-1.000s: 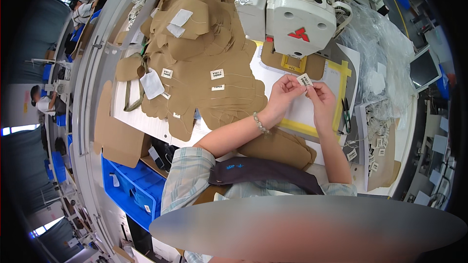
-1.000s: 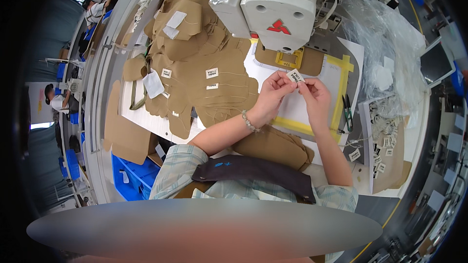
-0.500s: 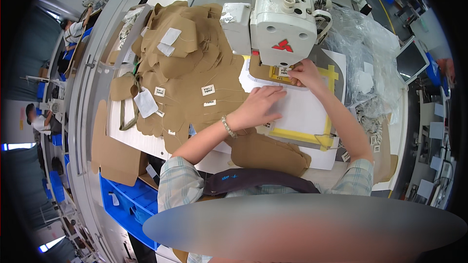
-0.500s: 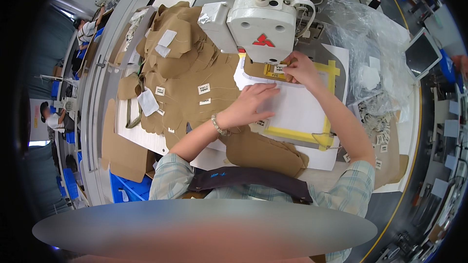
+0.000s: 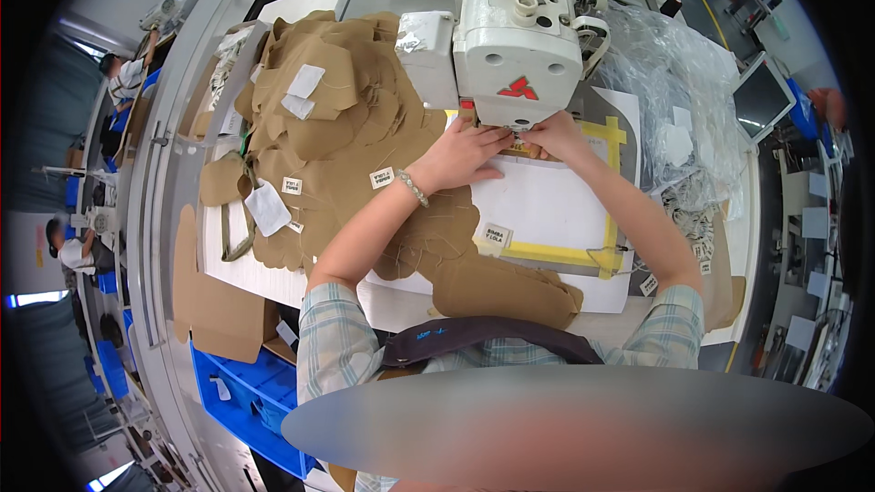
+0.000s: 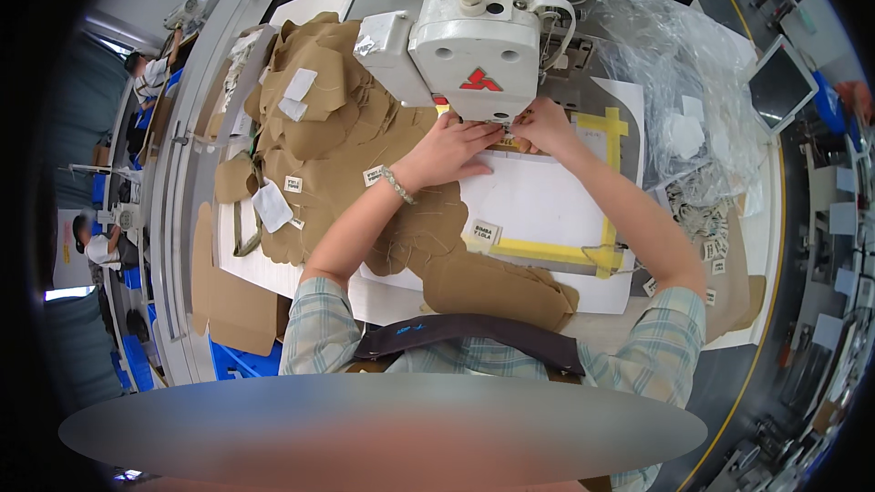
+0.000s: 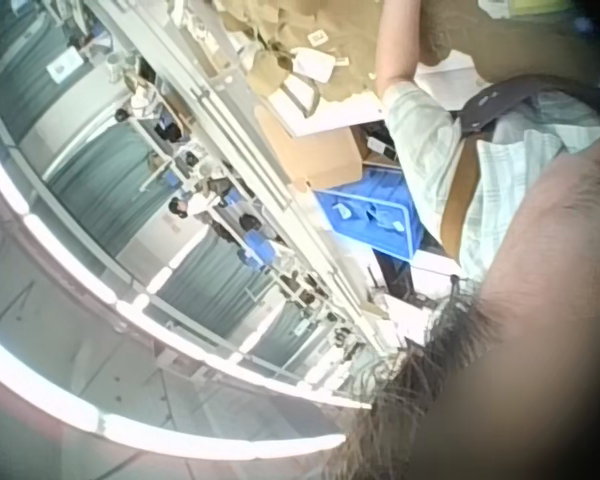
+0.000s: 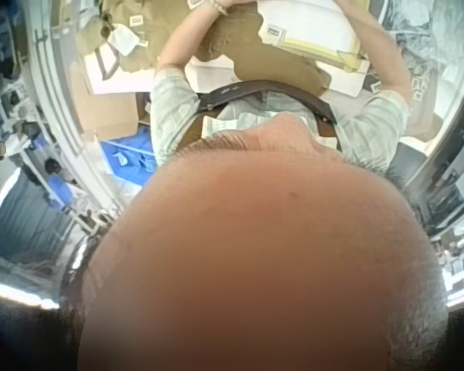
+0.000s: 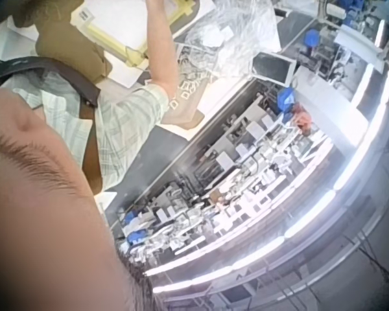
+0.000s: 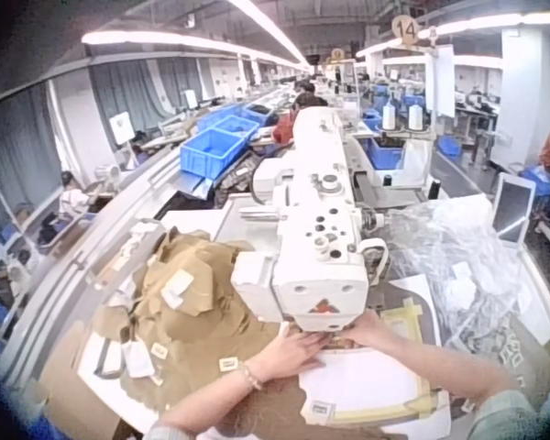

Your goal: The recorder is using an industrial automated sewing machine to stitch small rectangular labels onto leather garment or accessory components.

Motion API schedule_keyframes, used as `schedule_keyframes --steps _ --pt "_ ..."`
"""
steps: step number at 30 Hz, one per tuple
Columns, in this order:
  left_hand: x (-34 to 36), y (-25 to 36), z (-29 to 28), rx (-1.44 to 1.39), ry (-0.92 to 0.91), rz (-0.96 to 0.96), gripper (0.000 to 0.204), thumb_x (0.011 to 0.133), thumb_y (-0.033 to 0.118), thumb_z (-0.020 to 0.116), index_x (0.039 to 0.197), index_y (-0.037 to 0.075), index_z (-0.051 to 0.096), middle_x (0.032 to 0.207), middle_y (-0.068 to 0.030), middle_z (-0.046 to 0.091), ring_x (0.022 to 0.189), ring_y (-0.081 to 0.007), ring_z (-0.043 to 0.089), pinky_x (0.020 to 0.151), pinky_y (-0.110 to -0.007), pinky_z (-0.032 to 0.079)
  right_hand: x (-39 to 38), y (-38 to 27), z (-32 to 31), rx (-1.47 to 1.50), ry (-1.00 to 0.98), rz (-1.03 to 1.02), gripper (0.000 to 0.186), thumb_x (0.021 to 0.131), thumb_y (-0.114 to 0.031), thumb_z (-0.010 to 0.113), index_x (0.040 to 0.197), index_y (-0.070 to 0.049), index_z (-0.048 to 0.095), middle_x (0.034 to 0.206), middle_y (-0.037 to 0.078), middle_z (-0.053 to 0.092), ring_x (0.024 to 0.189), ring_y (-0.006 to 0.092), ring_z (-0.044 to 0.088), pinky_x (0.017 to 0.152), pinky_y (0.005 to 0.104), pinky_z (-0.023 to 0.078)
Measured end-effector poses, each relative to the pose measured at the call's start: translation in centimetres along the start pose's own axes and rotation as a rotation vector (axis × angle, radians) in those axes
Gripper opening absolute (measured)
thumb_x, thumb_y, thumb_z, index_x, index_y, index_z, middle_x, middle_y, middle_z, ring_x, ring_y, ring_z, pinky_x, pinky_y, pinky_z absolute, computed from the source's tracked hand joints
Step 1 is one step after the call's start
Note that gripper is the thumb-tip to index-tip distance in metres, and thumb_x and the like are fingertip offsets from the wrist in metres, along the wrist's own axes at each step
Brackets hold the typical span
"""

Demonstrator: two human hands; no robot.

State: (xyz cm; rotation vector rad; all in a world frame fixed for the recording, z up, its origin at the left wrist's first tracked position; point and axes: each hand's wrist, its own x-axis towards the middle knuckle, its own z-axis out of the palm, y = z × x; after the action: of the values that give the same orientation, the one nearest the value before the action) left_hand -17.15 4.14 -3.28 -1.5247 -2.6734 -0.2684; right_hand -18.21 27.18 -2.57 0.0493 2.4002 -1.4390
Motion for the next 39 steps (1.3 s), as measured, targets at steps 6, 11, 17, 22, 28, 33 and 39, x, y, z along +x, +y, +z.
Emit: schedule_keyframes --steps 6,11,17,22,28,33,39 --pt "0.0 -0.4 0.6 0.148 0.068 0.116 0.06 0.088 0.046 0.061 0.138 0.015 0.051 0.139 0.0013 0.053 0.125 -0.0135 0.049 0.103 -0.043 0.033 -0.8 1.0 0.6 0.046 0.063 -0.06 0.013 0.079 -0.007 0.071 0.084 0.003 0.065 0.065 0.012 0.068 0.055 0.0149 0.066 0.047 0.029 0.05" --pt "-0.2 -0.2 0.5 0.097 0.075 0.068 0.058 0.089 0.045 0.06 0.137 0.015 0.052 0.137 0.0014 0.054 0.122 -0.0125 0.05 0.102 -0.043 0.034 -2.2 1.2 1.0 -0.242 0.196 -0.31 0.014 0.081 -0.009 0.072 0.09 0.0 0.067 0.092 0.009 0.07 0.075 0.0176 0.068 0.063 0.0332 0.053" --pt "0.2 -0.1 0.3 0.026 0.04 0.007 0.055 0.089 0.044 0.061 0.136 0.017 0.053 0.135 0.0011 0.055 0.118 -0.0149 0.054 0.104 -0.047 0.033 -2.7 3.9 -0.3 -0.855 0.231 -0.987 0.024 0.085 -0.016 0.068 0.107 -0.006 0.068 0.12 0.004 0.065 0.11 0.021 0.059 0.095 0.0369 0.046" --pt "0.5 -0.5 -0.5 0.001 -0.028 -0.036 0.051 0.09 0.044 0.06 0.134 0.02 0.055 0.133 0.0029 0.057 0.119 -0.0161 0.054 0.107 -0.054 0.029 -2.7 4.6 -0.4 -0.859 0.167 -1.027 0.032 0.086 -0.018 0.065 0.117 -0.007 0.066 0.121 0.005 0.064 0.113 0.0212 0.058 0.099 0.0376 0.044" --pt "0.3 -1.0 -0.2 0.033 0.01 0.014 0.048 0.092 0.044 0.056 0.133 0.02 0.055 0.134 0.0045 0.057 0.12 -0.0166 0.054 0.109 -0.055 0.028 -2.6 4.5 -0.7 -0.872 0.125 -1.035 0.034 0.087 -0.015 0.064 0.12 -0.007 0.065 0.123 0.006 0.064 0.114 0.022 0.057 0.1 0.0379 0.043" --pt "-0.1 -1.2 0.4 0.004 0.098 0.039 0.049 0.089 0.037 0.063 0.133 0.019 0.057 0.131 0.0026 0.06 0.117 -0.0199 0.054 0.108 -0.052 0.028 -2.6 4.4 -0.6 -0.797 0.1 -1.03 0.037 0.086 -0.011 0.063 0.123 -0.008 0.063 0.126 0.005 0.062 0.115 0.0224 0.056 0.098 0.0375 0.043" --pt "-1.4 -1.5 -0.1 -0.069 0.101 -0.054 0.048 0.086 0.033 0.066 0.128 0.011 0.059 0.129 -0.0022 0.06 0.122 -0.0198 0.051 0.106 -0.043 0.034 -2.4 4.7 -1.0 -0.78 0.091 -0.997 0.039 0.086 -0.01 0.062 0.125 -0.01 0.062 0.126 0.004 0.063 0.113 0.0223 0.057 0.097 0.0374 0.043"
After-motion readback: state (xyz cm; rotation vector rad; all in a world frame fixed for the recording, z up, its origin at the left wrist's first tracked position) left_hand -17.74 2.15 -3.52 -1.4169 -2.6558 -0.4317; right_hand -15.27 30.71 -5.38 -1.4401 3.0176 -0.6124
